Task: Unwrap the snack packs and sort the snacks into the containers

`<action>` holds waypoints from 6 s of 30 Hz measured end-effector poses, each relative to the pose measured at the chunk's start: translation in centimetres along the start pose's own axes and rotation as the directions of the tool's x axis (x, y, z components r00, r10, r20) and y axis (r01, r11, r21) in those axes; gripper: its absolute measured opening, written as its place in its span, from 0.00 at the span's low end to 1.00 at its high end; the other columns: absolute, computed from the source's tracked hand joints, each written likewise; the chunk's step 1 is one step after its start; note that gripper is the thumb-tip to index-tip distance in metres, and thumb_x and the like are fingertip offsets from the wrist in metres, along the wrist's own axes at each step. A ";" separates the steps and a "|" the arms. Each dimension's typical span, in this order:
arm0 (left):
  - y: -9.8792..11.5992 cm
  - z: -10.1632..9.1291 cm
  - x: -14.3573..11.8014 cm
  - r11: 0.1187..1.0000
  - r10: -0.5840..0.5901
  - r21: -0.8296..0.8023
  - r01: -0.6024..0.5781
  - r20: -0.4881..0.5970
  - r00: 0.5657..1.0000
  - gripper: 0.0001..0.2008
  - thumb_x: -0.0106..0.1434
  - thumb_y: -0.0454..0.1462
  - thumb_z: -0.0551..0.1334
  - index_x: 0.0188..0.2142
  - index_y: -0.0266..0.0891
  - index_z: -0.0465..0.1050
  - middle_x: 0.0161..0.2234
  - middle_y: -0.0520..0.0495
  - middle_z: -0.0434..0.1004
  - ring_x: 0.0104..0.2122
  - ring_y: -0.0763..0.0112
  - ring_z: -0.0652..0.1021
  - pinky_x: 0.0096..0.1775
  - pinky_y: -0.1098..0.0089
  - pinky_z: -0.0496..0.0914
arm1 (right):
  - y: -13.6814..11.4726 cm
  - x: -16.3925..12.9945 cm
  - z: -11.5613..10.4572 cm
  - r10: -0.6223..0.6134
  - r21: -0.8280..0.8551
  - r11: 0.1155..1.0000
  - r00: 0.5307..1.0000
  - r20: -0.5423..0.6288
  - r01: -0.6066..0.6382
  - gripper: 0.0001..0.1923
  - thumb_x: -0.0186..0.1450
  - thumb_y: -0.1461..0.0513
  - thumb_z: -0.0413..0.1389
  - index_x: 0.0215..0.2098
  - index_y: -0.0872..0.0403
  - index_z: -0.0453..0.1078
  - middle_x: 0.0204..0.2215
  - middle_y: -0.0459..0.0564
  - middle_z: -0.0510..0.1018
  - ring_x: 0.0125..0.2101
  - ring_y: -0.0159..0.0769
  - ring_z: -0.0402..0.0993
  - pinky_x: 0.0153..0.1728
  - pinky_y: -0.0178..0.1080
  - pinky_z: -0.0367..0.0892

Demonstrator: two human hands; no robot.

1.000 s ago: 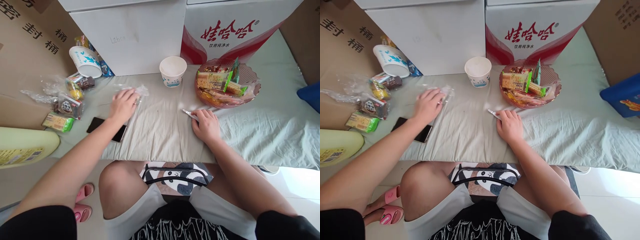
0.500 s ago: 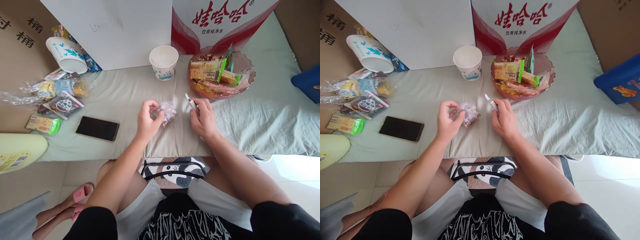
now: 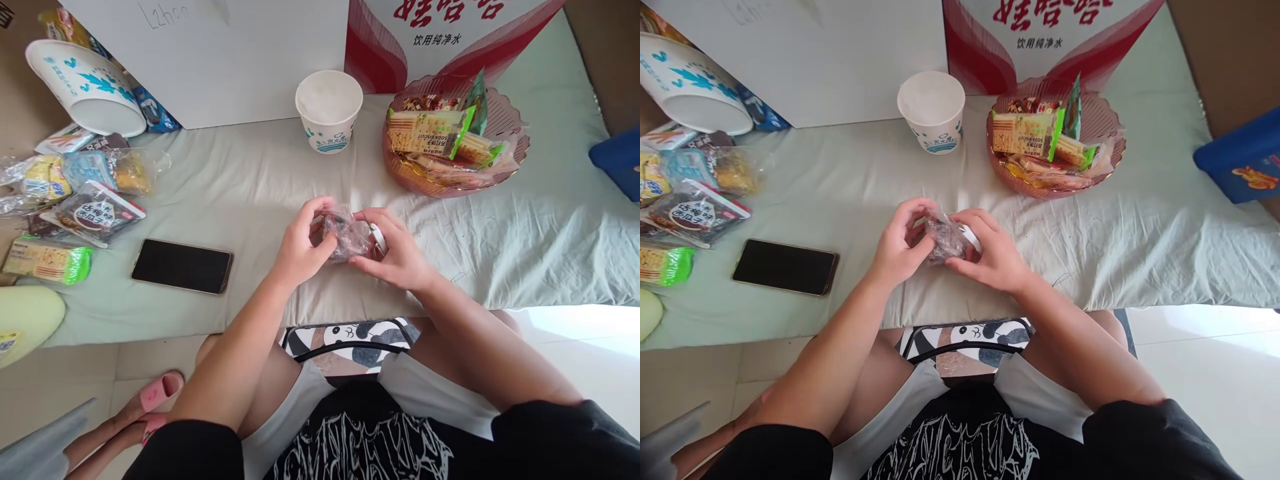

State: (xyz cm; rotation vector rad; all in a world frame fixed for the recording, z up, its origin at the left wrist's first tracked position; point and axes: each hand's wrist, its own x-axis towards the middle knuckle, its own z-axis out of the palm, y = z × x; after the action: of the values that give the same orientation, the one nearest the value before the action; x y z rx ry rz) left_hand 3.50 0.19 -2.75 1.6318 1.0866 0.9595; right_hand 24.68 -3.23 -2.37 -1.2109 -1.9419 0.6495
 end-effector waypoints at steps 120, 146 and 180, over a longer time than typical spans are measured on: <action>0.2 0.7 0.4 0.979 0.155 0.137 -0.152 -0.010 0.988 0.05 0.65 0.40 0.64 0.36 0.42 0.73 0.44 0.44 0.80 0.39 0.67 0.79 0.37 0.67 0.75 | 0.9 -1.5 -1.8 -0.053 -0.101 0.994 0.998 -0.036 0.049 0.27 0.66 0.58 0.60 0.63 0.50 0.67 0.62 0.61 0.74 0.62 0.54 0.71 0.62 0.57 0.68; -0.3 -1.4 1.0 0.859 0.338 0.446 -0.253 -0.122 0.933 0.08 0.66 0.39 0.63 0.30 0.41 0.72 0.43 0.44 0.82 0.48 0.61 0.82 0.52 0.60 0.75 | -1.1 -2.9 -2.4 -0.331 -0.424 0.871 0.935 -0.130 0.249 0.12 0.66 0.69 0.54 0.44 0.49 0.74 0.38 0.48 0.82 0.38 0.40 0.76 0.40 0.45 0.66; 0.1 -1.5 2.4 0.933 -0.345 -0.222 0.281 -0.339 0.875 0.16 0.64 0.42 0.65 0.25 0.42 0.61 0.23 0.54 0.66 0.17 0.80 0.58 0.18 0.71 0.51 | -2.0 -3.5 -2.8 -0.293 -0.405 0.851 0.942 0.163 0.335 0.07 0.72 0.61 0.54 0.43 0.48 0.76 0.35 0.45 0.85 0.43 0.40 0.81 0.56 0.51 0.66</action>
State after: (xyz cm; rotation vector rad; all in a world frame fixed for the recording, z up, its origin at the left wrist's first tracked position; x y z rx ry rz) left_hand 2.91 2.78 -1.98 1.1122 1.4363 1.1322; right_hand 26.82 -7.12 -0.38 -1.0823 -2.3803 0.1064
